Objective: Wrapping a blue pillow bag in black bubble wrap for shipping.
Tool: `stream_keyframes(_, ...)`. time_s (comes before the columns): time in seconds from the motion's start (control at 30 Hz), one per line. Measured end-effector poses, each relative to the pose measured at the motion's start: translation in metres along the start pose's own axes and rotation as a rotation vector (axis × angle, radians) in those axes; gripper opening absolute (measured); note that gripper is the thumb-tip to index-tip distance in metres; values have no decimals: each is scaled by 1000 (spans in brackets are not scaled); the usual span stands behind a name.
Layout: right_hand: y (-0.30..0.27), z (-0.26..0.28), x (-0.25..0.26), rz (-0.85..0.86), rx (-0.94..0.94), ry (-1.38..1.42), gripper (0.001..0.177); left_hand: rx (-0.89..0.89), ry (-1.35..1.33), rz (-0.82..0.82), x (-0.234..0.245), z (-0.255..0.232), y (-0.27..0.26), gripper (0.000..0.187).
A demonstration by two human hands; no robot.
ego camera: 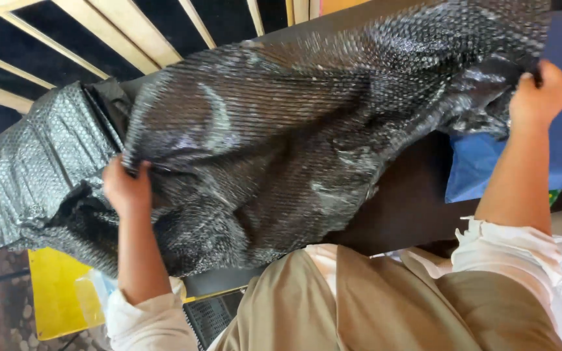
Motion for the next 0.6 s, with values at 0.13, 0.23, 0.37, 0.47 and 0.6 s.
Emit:
stream_keyframes(0.13,-17,23,-11,-140,-254,41,62,406,-47,130,7,-14,44,57)
stream_keyframes(0.23,-29,33,-22,-84,-186,-90,36,323,-55,92,8,-38,52,55)
stream_keyframes(0.37,-34,26,-63,-66,57,57,33,389,78,338,-2,-91,33,109)
stream_keyframes(0.47,-34,40,-68,-36,5,267,24,155,139,353,29,-195,6,104)
stream_keyframes(0.6,-27,51,-67,85,-364,632,23,-718,-347,456,-9,-297,-114,107)
Point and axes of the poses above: each hand's wrist, its own y-axis towards the middle knuckle, its own x-axis out of the back of the hand, z = x × y, the point moved 5 cm from there along y, towards the middle knuckle, and after that the axes turned 1 degree about -z, right-handed, at the moved point
